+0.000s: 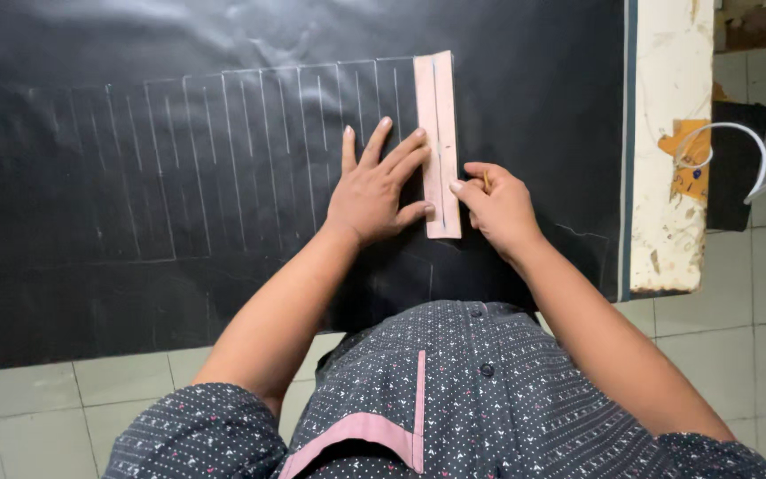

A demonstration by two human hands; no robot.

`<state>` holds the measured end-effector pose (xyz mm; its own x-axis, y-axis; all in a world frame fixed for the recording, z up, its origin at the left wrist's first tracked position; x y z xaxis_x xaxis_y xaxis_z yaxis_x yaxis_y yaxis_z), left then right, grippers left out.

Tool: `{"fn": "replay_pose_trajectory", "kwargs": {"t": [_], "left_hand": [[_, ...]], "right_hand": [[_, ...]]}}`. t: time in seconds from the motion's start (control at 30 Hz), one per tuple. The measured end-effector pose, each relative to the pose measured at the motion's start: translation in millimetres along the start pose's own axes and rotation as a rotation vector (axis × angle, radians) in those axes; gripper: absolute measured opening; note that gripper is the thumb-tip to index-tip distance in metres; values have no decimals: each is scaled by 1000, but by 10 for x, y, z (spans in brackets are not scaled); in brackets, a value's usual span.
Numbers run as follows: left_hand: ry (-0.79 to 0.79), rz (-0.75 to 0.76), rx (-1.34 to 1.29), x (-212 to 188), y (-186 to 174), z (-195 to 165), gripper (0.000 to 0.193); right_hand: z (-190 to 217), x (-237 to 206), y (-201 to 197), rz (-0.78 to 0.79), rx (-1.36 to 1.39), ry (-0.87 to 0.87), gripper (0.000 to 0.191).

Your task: The person marks straight lines on a large sheet of black paper laid on a work table. They hold a long ruler in place with one hand and draw lines along it with a pencil in the other hand, repositioning the ruler repeatedly to mark a series of parallel lines across the sheet.

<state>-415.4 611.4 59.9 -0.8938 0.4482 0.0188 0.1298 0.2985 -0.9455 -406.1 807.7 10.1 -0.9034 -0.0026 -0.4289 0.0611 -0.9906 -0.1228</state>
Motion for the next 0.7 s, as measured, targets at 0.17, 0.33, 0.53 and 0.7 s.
{"fn": "replay_pose_trajectory", "kwargs": {"t": [0.17, 0.33, 0.53, 0.7], "left_hand": [[-14, -66, -93, -9, -15, 29, 89], [-21, -167, -144, -48, 8, 81, 83], [-50, -164, -71, -30, 29, 43, 70], [-144, -176, -55, 36, 46, -66, 69]], "right_hand": [[309, 87, -28, -26, -412, -277, 23], [668, 76, -513, -106, -294, -167, 20], [883, 387, -772, 14, -219, -332, 17], [790, 576, -754, -5, -402, -489, 16]]}}
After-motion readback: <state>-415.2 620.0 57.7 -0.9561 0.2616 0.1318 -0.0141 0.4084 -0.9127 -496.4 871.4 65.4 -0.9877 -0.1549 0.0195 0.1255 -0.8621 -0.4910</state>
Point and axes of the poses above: each hand's wrist, its own x-axis towards the middle knuckle, its own y-axis out of the palm, z = x × y, the point moved 6 cm from there along x, towards the middle knuckle, and after that the axes turned 1 degree about -z, right-handed, at the moved point
